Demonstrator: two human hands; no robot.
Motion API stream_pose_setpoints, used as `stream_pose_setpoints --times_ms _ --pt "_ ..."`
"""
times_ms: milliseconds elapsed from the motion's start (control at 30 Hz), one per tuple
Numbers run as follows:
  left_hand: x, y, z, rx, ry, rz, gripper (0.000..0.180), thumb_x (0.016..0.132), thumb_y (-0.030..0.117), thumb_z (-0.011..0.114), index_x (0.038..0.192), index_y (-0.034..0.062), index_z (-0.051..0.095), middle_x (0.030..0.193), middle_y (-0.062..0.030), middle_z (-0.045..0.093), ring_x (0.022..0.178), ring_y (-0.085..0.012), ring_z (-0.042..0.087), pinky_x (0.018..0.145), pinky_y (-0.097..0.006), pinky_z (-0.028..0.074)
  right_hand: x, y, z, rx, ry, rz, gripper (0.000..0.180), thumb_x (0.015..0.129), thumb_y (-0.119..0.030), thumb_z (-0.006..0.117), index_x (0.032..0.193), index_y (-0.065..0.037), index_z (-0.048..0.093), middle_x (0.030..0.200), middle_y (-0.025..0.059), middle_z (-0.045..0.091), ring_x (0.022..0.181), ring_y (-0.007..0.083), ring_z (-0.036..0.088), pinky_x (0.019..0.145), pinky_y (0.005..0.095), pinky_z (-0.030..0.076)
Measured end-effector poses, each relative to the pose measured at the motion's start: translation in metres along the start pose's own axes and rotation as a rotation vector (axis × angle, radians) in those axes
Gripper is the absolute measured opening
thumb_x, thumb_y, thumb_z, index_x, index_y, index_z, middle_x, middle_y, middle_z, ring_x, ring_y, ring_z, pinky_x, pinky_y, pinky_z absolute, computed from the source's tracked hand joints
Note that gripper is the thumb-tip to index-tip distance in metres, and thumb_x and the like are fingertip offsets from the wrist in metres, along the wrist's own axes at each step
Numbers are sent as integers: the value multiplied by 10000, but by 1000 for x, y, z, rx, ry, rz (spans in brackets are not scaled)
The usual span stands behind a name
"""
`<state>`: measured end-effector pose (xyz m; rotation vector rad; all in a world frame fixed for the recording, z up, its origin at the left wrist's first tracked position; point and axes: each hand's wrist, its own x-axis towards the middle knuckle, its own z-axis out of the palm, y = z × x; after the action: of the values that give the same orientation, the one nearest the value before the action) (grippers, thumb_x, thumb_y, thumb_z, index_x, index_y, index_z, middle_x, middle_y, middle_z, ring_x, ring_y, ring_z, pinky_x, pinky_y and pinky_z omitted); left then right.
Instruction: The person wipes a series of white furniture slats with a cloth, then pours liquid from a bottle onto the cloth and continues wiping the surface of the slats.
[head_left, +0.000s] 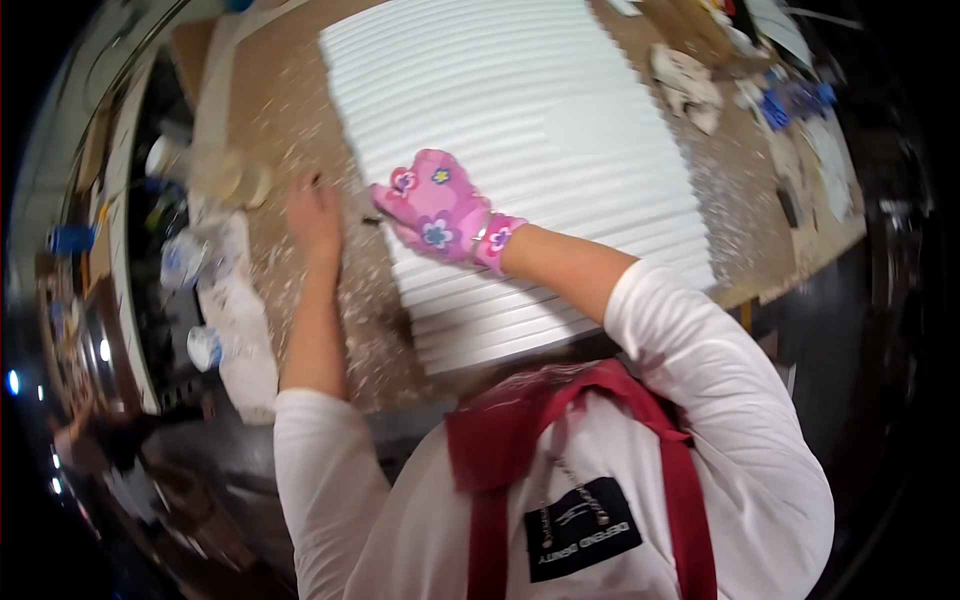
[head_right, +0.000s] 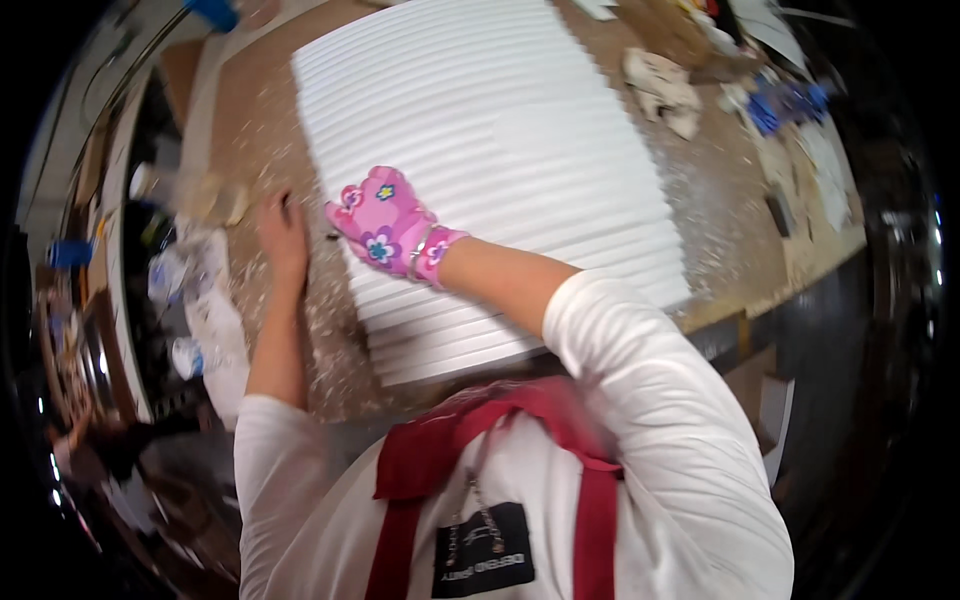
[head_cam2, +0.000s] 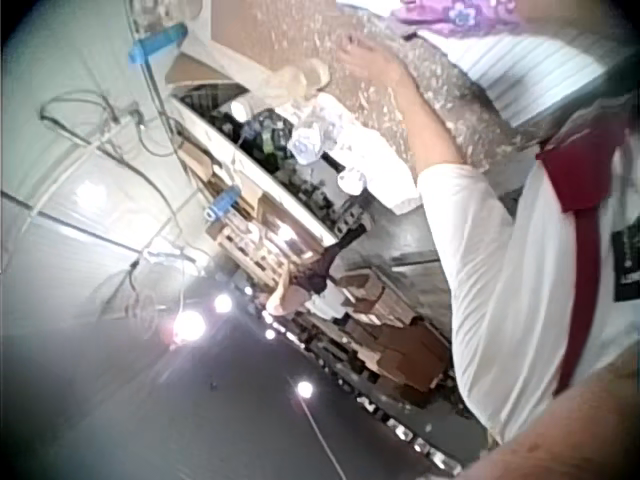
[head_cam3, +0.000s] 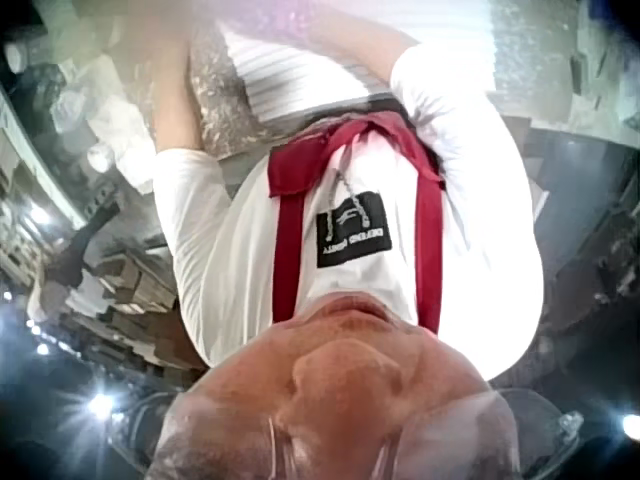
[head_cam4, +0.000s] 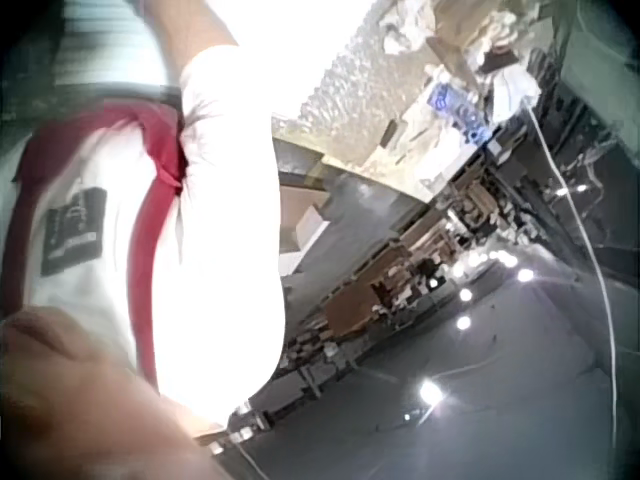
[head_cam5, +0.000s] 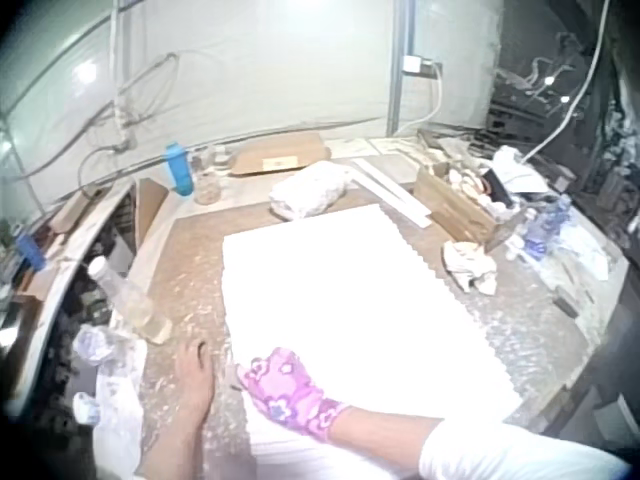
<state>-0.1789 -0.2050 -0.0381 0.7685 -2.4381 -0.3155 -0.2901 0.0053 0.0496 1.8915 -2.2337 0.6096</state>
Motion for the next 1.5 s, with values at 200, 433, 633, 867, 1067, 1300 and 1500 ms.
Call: stream_pose_setpoints --times_ms 200,433,633,867,1067,1300,1500 --pt "3 16 -10 -8 6 16 275 886 153 551 1123 25 607 1158 -173 581 1077 -366 538 931 -434 420 -91 138 -87 -151 116 403 211 795 -69 532 995 -108 588 709 66 610 657 230 617 659 423 502" --pt "3 16 -10 40 -27 42 295 905 176 540 1146 16 593 1172 -172 570 1082 -360 532 944 -428 411 -125 135 -92 -307 48 377 217 866 -249 556 1036 -121 600 699 88 579 657 232 603 629 398 510" --pt "15 15 -9 -38 -65 20 366 922 221 524 1227 19 549 1145 -178 589 1076 -366 538 947 -430 410 -195 220 -136 -385 163 774 281 915 -328 534 1071 -106 609 712 90 638 655 258 631 630 379 518" --pt "46 10 15 313 -105 -142 445 924 350 516 1309 127 508 1356 -130 474 1271 -332 416 1002 -562 319 -28 74 -83 5 -31 232 324 824 -304 600 1100 -135 577 779 63 626 757 278 623 813 440 459" --pt "47 19 20 207 -112 -188 431 916 342 533 1281 112 520 1334 -136 489 1244 -326 448 982 -527 347 39 38 18 -15 42 -92 297 744 -227 610 1027 -148 569 764 41 610 733 284 602 815 447 472" --pt "44 31 30 301 -24 -100 417 914 342 524 1248 92 541 1327 -114 503 1217 -307 477 963 -493 382 51 40 -21 14 -92 106 196 712 -115 578 900 -128 633 801 44 651 794 262 649 801 404 456" --pt "39 12 27 359 -89 -175 422 938 365 484 1280 124 539 1345 -98 493 1243 -297 460 995 -478 377 9 89 -25 -1 4 215 221 829 -69 495 976 -152 637 751 67 635 792 271 640 879 374 459"
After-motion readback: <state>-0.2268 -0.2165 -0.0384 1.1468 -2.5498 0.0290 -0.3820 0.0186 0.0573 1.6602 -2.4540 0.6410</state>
